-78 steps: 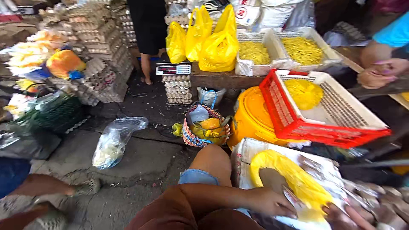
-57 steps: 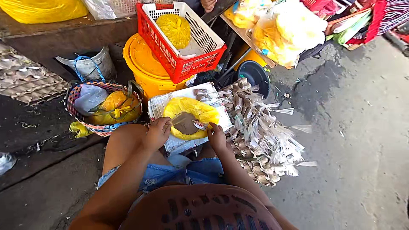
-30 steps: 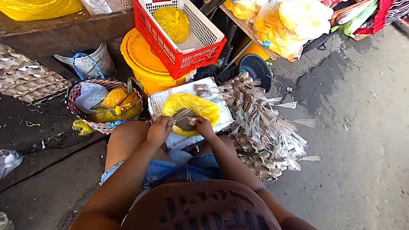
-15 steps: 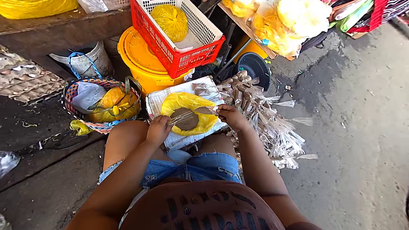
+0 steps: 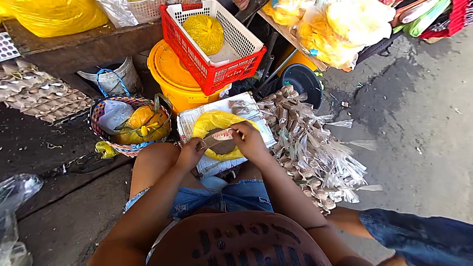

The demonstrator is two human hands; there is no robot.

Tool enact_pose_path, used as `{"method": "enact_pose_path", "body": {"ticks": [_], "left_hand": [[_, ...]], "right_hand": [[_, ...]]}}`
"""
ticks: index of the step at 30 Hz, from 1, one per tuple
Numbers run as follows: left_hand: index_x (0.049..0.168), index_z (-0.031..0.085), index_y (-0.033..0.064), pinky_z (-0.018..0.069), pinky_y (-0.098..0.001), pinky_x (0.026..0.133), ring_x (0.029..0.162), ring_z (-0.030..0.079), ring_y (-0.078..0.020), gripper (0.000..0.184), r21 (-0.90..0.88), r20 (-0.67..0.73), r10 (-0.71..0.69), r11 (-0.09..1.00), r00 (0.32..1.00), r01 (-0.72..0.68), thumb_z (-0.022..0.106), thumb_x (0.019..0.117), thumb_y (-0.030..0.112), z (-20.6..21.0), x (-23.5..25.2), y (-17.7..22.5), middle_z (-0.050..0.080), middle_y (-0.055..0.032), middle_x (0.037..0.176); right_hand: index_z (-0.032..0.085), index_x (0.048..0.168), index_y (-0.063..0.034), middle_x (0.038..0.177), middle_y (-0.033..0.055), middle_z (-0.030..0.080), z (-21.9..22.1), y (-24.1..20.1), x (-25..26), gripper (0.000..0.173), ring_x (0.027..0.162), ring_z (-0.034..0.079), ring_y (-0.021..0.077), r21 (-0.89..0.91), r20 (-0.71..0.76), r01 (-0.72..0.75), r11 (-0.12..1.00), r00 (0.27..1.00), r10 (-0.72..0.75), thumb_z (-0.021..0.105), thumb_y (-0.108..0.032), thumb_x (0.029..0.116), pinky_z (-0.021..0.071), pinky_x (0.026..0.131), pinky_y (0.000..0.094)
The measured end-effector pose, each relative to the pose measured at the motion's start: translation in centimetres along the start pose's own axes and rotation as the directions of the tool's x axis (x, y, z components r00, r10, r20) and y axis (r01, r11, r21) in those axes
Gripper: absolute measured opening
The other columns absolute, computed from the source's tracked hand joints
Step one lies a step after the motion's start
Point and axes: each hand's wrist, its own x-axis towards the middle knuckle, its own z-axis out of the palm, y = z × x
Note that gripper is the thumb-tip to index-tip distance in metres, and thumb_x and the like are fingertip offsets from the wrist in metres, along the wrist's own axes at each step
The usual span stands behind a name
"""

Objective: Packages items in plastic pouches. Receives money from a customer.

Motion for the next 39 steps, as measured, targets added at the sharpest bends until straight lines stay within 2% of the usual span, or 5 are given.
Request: {"method": "enact_pose_path", "body": {"ticks": [5, 11, 21, 30, 39], "left_hand": [[0.117, 0.065, -0.0037, 0.0521, -0.0383, 0.095, 0.101, 0.067, -0.0217, 0.03, -0.136, -0.049, -0.012, 0.991, 0.999, 0.005, 0.066, 0.1, 0.021, -0.3, -0.1, -0.2, 0.069, -0.0189, 0.11], [0.116, 0.063, -0.0033, 0.0526, -0.0385, 0.09, 0.095, 0.066, -0.0198, 0.031, -0.191, -0.026, -0.064, 0.98, 0.998, 0.057, 0.067, 0.1, 0.022, -0.1, 0.1, 0.3, 0.068, -0.0173, 0.103], [0.115, 0.063, -0.0034, 0.052, -0.0362, 0.089, 0.093, 0.065, -0.0178, 0.029, -0.161, 0.011, -0.076, 0.984, 0.997, 0.077, 0.067, 0.1002, 0.021, 0.0, 0.1, 0.4, 0.068, -0.0158, 0.101], [0.117, 0.065, -0.0017, 0.05, -0.0471, 0.098, 0.106, 0.067, -0.0281, 0.034, 0.03, 0.031, -0.061, 0.998, 0.998, 0.06, 0.065, 0.1009, 0.028, -0.1, 0.2, 0.4, 0.069, -0.0192, 0.111], [0.117, 0.065, -0.0026, 0.0482, -0.0505, 0.101, 0.111, 0.065, -0.0326, 0.05, 0.123, 0.08, -0.005, 0.992, 0.997, -0.005, 0.058, 0.103, 0.044, 0.2, 0.5, 0.3, 0.068, -0.0219, 0.113]], "right_hand": [[0.069, 0.113, -0.0006, 0.096, 0.0099, 0.07, -2.6, 4.6, -0.8, 0.018, 0.078, 0.066, 0.0133, 0.163, -0.209, -0.143, 0.976, 0.962, 0.175, 0.062, -0.012, 0.1008, 0.0564, 0.075, 0.034], [0.071, 0.118, 0.0001, 0.115, 0.0193, 0.071, 3.4, 10.2, -4.0, 0.028, 0.103, 0.069, 0.0323, -0.156, -0.017, -0.389, 0.908, 0.92, 0.391, 0.054, -0.016, 0.1023, 0.0541, 0.094, 0.0494], [0.07, 0.121, -0.0012, 0.119, 0.0166, 0.071, 7.6, 6.6, -2.4, 0.028, 0.113, 0.068, 0.0265, -0.064, 0.249, -0.38, 0.923, 0.889, 0.383, 0.054, -0.016, 0.1034, 0.0505, 0.101, 0.0436], [0.067, 0.118, 0.0032, 0.095, 0.0088, 0.066, 5.2, 8.0, -0.1, 0.022, 0.07, 0.056, 0.0074, 0.313, 0.27, -0.594, 0.741, 0.804, 0.53, 0.059, -0.011, 0.1033, 0.048, 0.065, 0.0243], [0.069, 0.11, -0.0006, 0.084, 0.0031, 0.061, -3.1, 7.7, 1.2, 0.017, 0.068, 0.051, 0.0066, 0.31, 0.236, -0.471, 0.826, 0.879, 0.413, 0.056, -0.011, 0.1046, 0.0456, 0.067, 0.0255]]}}
